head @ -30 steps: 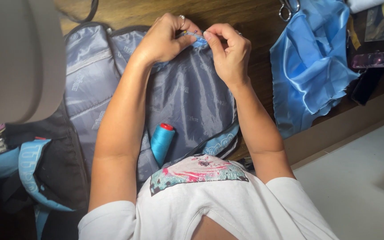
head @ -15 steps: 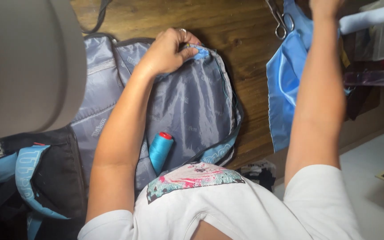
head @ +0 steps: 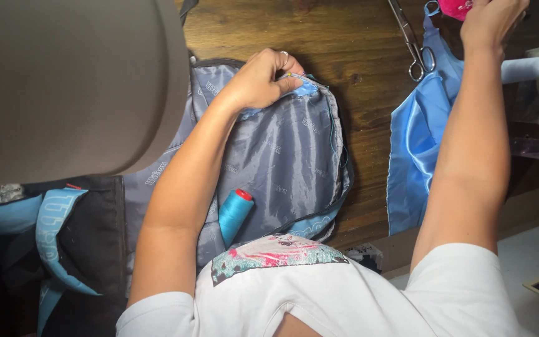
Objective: The person sews a light blue fabric onto the interior lining of a black and blue backpack using a needle and thread, pulling the thread through the material several times.
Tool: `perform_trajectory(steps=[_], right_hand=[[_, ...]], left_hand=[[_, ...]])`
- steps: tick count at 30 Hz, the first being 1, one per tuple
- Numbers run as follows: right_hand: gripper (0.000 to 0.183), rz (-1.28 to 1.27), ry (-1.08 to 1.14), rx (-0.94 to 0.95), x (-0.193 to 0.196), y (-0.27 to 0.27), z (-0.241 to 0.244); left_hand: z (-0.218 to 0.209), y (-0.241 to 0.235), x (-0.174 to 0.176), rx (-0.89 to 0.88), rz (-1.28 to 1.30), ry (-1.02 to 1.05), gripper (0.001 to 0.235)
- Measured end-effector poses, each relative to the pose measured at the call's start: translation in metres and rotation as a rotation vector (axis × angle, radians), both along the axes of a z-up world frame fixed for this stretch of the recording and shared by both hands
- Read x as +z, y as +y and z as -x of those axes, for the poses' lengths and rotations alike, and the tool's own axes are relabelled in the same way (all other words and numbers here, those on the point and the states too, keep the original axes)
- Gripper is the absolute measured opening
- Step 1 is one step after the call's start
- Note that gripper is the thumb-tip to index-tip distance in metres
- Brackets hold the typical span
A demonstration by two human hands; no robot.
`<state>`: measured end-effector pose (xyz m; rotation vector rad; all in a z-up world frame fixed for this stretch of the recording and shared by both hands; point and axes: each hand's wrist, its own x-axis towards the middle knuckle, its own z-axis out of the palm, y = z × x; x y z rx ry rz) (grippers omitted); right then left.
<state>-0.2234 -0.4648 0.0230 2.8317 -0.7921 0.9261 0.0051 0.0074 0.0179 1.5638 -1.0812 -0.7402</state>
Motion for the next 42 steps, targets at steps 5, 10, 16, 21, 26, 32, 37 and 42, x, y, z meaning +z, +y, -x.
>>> perform_trajectory(steps=[5,10,16,21,26,32,37,42], right_hand=[[0.008,-0.106,-0.119,0.473,0.053,0.182,-0.061],[0.012,-0.368,-0.013,0.432,0.082,0.35,-0.06],[0.015,-0.34,-0.097,0.368,0.061,0.372,-0.063],[0.015,-0.363,-0.146,0.331,0.053,0.38,-0.067],[0.023,-0.308,-0.153,0.377,0.058,0.386,-0.07],[0.056,-0.673,-0.157,0.365,0.053,0.383,-0.062],[0.037,-0.573,-0.171,0.269,0.037,0.392,-0.045],[0.01,-0.756,-0.159,0.218,0.044,0.36,-0.042]], left_hand=[[0.0,-0.001,0.001,-0.008,-0.023,0.054,0.011],[0.002,0.003,-0.001,0.032,0.013,0.076,0.004],[0.007,0.006,-0.007,0.07,0.077,0.128,0.008],[0.005,0.004,-0.008,0.064,0.094,0.132,0.006],[0.004,0.004,-0.012,0.021,0.138,0.209,0.005],[0.001,0.001,-0.018,-0.036,0.193,0.288,0.006],[0.007,0.002,-0.025,-0.073,0.158,0.328,0.009],[0.001,0.001,-0.019,-0.051,0.118,0.254,0.009]])
